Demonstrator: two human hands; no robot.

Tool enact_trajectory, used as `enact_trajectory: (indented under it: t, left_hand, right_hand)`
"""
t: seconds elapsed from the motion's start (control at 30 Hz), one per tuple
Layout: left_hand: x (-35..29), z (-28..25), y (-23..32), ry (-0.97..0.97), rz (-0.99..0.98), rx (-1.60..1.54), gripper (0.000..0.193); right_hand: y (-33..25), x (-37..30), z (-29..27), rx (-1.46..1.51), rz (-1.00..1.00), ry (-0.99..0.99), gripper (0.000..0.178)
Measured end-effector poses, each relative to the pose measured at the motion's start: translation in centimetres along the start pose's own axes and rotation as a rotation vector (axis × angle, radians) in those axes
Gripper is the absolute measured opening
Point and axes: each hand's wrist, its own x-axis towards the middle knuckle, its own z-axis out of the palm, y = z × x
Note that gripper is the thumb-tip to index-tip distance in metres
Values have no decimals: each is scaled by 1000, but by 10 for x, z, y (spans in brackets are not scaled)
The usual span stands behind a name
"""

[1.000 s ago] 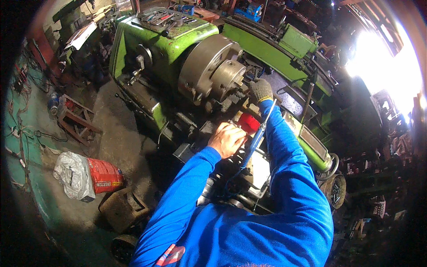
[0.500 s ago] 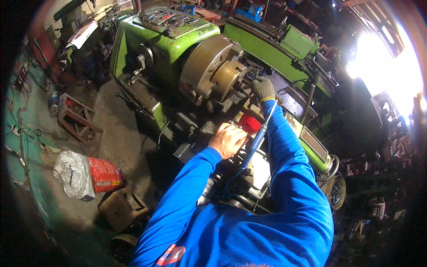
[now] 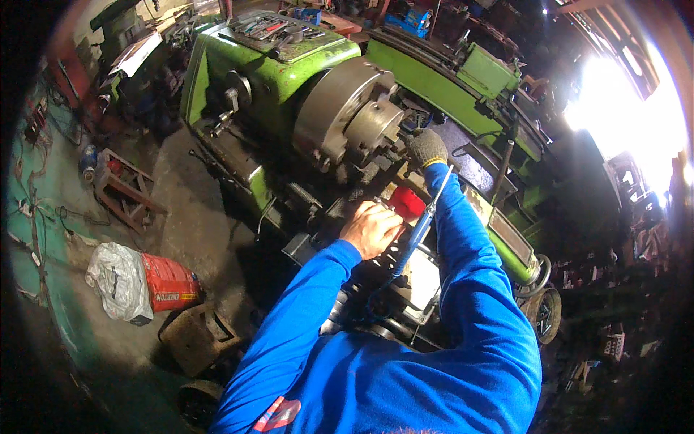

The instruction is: The person operates a green metal lathe, using a handheld tool to shape a rotating metal workpiece. They repeatedly adjust the tool and machine controls while the lathe runs, producing metal shavings.

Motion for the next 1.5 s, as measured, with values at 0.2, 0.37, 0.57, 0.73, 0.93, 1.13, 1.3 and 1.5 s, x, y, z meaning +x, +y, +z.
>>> enact_trajectory:
  t: [0.2, 0.37, 0.57, 0.73, 0.93, 1.13, 1.3, 1.5]
  left_hand:
    - [1, 1, 1, 3, 23, 7, 20]
    - [3, -2, 2, 5, 14, 3, 19]
    - [3, 1, 2, 20, 25, -18, 18]
    - [2, 0, 2, 33, 28, -24, 16]
    - [1, 0, 3, 44, 6, -37, 13]
    - [1, 0, 4, 53, 5, -43, 12]
    - [0, 1, 5, 20, -4, -33, 13]
    - [1, 0, 2, 45, -1, -47, 14]
  right_hand:
    - [15, 10, 18, 16, -46, 101, 48]
    - [23, 17, 15, 141, -16, -16, 45]
    - [39, 23, 27, 133, -75, 88, 40]
    - [17, -10, 12, -111, -190, 79, 36]
    - [12, -42, 0, -93, -359, 34, 27]
    - [21, -44, 10, -344, -514, 28, 19]
    - [37, -42, 16, -272, -554, 64, 22]
    - [17, -46, 9, -277, -535, 60, 19]
